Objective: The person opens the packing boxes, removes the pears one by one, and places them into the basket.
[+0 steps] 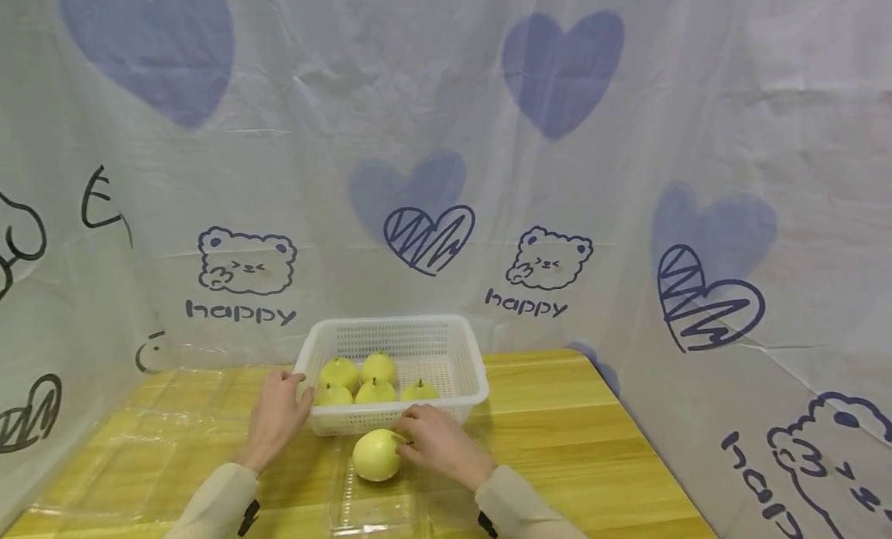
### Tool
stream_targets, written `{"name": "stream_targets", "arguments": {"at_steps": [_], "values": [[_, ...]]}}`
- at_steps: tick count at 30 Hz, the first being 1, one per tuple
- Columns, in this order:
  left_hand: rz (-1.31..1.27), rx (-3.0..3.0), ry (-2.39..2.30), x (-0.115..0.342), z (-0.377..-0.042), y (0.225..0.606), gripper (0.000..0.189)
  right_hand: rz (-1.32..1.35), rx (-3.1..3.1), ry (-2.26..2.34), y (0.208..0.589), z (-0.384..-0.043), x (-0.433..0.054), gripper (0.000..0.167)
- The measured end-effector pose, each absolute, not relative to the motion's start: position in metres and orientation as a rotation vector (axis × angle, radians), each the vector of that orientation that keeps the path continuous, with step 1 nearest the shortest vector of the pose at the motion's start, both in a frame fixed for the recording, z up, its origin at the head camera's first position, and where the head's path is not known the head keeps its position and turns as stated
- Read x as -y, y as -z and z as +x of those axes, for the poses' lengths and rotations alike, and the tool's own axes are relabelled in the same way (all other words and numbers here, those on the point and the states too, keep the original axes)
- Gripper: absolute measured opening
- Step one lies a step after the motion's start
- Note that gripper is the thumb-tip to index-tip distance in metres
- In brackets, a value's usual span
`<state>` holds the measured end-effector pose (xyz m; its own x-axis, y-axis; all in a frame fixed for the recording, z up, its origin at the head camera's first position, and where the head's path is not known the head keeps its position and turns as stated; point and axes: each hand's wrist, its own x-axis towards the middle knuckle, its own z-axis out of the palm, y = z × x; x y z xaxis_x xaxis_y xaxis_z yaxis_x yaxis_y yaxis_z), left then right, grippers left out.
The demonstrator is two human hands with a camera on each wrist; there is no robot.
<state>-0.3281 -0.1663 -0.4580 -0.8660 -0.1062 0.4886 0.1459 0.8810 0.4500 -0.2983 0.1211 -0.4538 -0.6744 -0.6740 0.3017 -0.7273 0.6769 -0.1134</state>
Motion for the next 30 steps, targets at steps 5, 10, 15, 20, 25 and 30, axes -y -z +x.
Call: {"name": "stream_targets", "arguments": {"at_steps": [5,10,15,20,25,30], "values": [[0.049,2.565,0.737,0.170,-0.332,0.456,0.038,1.291,2.617,-0.254,0.453,-0.296,-0.116,0.041],[0.097,2.617,0.827,0.173,-0.334,0.459,0.034,1.351,2.618,-0.204,0.456,-0.296,-0.109,0.046],[0.143,2.653,0.856,0.175,-0.333,0.458,0.040,1.350,2.656,-0.168,0.459,-0.298,-0.103,0.054],[0.149,2.665,0.787,0.178,-0.332,0.455,0.029,1.337,2.738,-0.193,0.460,-0.300,-0.096,0.061],[0.138,2.676,0.737,0.178,-0.331,0.453,0.026,1.371,2.742,-0.132,0.466,-0.303,-0.095,0.073],[0.149,2.691,0.752,0.178,-0.331,0.454,0.041,1.395,2.726,-0.074,0.470,-0.305,-0.092,0.079]]}}
